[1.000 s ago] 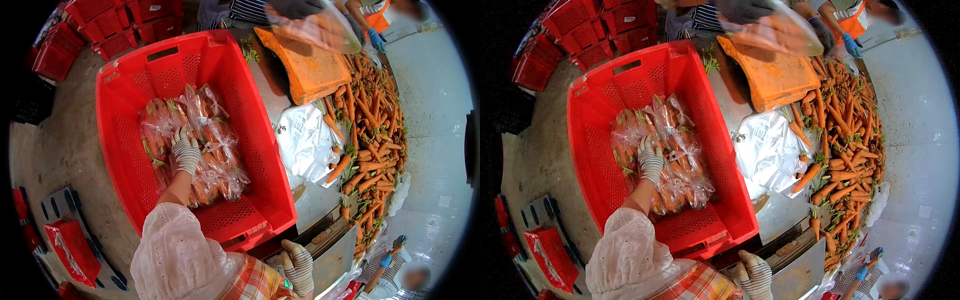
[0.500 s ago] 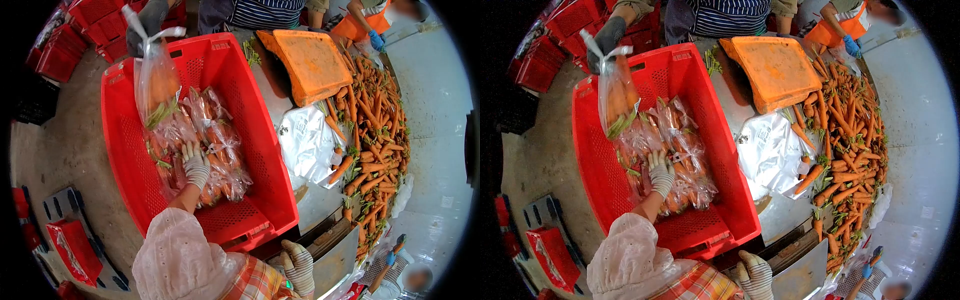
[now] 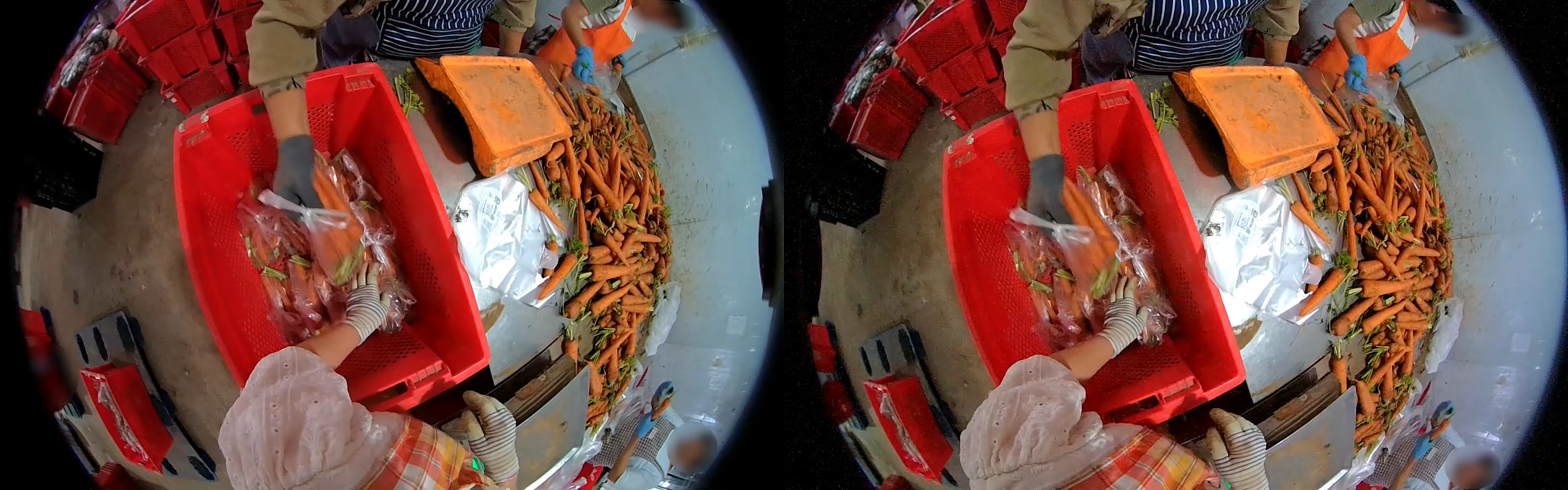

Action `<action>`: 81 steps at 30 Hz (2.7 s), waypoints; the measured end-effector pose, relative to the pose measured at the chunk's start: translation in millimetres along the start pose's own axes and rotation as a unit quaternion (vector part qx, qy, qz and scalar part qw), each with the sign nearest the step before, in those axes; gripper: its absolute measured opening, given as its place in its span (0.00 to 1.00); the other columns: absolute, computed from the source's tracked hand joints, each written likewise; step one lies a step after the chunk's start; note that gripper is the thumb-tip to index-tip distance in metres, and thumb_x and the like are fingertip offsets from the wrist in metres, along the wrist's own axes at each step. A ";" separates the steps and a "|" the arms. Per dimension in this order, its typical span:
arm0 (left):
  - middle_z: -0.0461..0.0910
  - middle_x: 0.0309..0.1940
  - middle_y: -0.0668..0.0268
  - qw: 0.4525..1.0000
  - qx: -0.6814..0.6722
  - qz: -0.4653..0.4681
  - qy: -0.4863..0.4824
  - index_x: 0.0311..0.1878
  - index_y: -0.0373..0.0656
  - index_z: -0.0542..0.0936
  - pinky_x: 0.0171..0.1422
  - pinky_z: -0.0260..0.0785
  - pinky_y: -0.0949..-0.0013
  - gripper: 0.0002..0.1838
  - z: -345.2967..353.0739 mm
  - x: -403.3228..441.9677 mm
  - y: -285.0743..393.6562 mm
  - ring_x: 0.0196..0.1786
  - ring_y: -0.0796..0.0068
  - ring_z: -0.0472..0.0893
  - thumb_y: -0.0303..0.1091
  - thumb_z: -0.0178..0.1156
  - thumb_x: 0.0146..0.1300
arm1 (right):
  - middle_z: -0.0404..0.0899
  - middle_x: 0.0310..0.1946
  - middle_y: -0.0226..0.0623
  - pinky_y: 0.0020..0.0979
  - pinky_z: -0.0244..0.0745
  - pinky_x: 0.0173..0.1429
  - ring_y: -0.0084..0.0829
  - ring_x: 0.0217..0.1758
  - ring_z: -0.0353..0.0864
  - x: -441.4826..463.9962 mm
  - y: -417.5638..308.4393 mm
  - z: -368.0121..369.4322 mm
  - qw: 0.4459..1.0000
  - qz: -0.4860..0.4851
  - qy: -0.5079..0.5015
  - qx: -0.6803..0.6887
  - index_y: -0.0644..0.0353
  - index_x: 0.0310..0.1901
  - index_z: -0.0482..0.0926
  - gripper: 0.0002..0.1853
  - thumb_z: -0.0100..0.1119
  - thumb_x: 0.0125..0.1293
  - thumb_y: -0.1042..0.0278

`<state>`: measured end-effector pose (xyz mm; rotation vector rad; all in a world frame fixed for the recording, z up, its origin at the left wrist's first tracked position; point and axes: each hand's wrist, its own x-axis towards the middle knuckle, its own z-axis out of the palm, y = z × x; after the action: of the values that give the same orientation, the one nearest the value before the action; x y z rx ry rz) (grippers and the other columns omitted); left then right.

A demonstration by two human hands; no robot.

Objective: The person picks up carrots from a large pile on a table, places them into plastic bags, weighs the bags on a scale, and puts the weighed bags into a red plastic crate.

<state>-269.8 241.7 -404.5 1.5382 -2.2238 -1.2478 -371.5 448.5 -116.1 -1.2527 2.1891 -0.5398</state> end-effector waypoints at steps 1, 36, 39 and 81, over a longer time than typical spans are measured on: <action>0.51 0.69 0.48 1.000 -0.011 -0.016 -0.012 0.69 0.41 0.53 0.74 0.45 0.55 0.41 5.3 -1.4 -0.9 0.71 0.48 0.51 0.36 0.60 0.53 | 0.79 0.36 0.46 0.35 0.74 0.45 0.42 0.39 0.79 -1.1 4.7 -0.1 1.000 -0.021 -0.004 -0.015 0.66 0.45 0.78 0.15 0.55 0.54 0.76; 0.56 0.68 0.55 0.910 -0.183 0.365 -0.068 0.72 0.44 0.50 0.72 0.49 0.63 0.38 -47.1 -62.8 170.2 0.69 0.64 0.58 0.21 0.51 0.58 | 0.74 0.44 0.47 0.43 0.67 0.55 0.46 0.47 0.74 -205.6 98.0 -53.0 0.818 0.130 0.544 -0.135 0.61 0.56 0.67 0.29 0.60 0.49 0.69; 0.52 0.70 0.55 0.848 -0.139 0.499 -0.113 0.71 0.38 0.51 0.74 0.43 0.62 0.37 -49.1 -94.9 239.6 0.70 0.61 0.55 0.24 0.52 0.59 | 0.74 0.47 0.46 0.45 0.66 0.59 0.46 0.52 0.73 -271.3 159.2 -69.5 0.679 0.251 0.673 -0.155 0.61 0.58 0.66 0.31 0.61 0.51 0.63; 0.69 0.54 0.49 0.738 -0.250 0.276 -0.562 0.66 0.41 0.58 0.61 0.65 0.59 0.45 13.5 -252.6 399.5 0.56 0.57 0.71 0.38 0.71 0.46 | 0.81 0.36 0.38 0.28 0.72 0.43 0.22 0.30 0.77 -339.8 97.3 -224.7 0.660 -0.104 0.592 0.450 0.61 0.45 0.76 0.16 0.49 0.66 0.58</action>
<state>-440.8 508.1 -53.2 -0.2739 -2.1468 -2.5839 -439.0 807.6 88.8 -0.5057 1.9083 -2.7242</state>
